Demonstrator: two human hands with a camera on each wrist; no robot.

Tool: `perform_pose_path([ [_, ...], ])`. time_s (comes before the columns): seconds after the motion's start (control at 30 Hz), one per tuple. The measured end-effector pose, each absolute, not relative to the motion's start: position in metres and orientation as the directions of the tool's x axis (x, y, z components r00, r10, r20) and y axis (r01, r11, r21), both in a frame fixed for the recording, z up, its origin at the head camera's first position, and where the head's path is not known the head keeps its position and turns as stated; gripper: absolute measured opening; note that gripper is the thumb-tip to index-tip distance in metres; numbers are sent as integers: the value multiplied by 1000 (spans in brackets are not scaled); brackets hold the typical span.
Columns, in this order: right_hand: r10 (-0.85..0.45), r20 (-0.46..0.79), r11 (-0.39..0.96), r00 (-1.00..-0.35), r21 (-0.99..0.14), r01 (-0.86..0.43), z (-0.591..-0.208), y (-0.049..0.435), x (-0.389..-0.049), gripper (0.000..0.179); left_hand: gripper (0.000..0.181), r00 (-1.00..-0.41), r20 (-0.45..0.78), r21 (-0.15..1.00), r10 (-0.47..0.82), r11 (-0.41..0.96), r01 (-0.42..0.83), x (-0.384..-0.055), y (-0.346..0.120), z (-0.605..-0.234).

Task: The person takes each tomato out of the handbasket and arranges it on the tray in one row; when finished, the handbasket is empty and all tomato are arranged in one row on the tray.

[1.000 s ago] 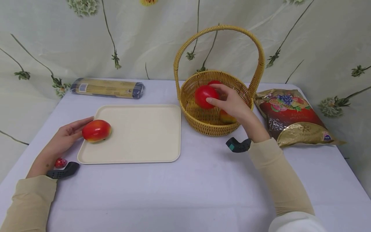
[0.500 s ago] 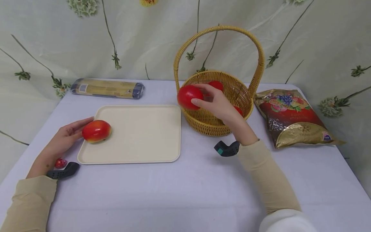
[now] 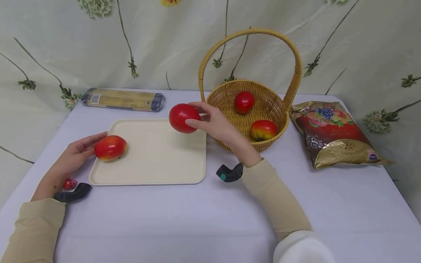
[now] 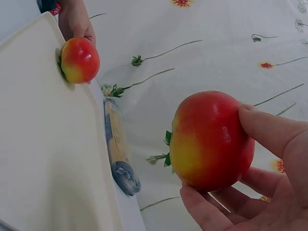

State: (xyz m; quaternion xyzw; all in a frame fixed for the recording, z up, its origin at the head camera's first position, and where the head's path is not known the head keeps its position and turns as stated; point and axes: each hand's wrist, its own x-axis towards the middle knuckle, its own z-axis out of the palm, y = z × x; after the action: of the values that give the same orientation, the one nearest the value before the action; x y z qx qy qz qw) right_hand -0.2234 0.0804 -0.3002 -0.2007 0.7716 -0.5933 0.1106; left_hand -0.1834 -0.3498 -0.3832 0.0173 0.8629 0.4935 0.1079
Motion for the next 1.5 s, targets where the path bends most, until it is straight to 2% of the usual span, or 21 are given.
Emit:
perform_pose_path([
  [0.4,-504,18,169,-863,-978,-119,-326,30,-231,50,57,-977,-162,847,135,527,-68,-182,-351,-382],
  [0.67,-532,-70,196,-844,-980,-42,-342,-2,-231,51,57,-980,-151,836,129,546,-57,-180,-351,-383],
  [1.03,-557,-64,262,-828,-960,-102,-359,-33,-231,52,59,-977,-175,859,125,504,-90,-181,-350,-382],
  [1.27,-531,-96,318,-842,-943,-93,-366,-42,-227,52,59,-974,-191,856,122,507,-104,-182,-349,-382],
  [1.5,-516,-66,311,-854,-944,-115,-371,-55,-223,52,59,-977,-175,857,123,508,-89,-182,-349,-382],
])
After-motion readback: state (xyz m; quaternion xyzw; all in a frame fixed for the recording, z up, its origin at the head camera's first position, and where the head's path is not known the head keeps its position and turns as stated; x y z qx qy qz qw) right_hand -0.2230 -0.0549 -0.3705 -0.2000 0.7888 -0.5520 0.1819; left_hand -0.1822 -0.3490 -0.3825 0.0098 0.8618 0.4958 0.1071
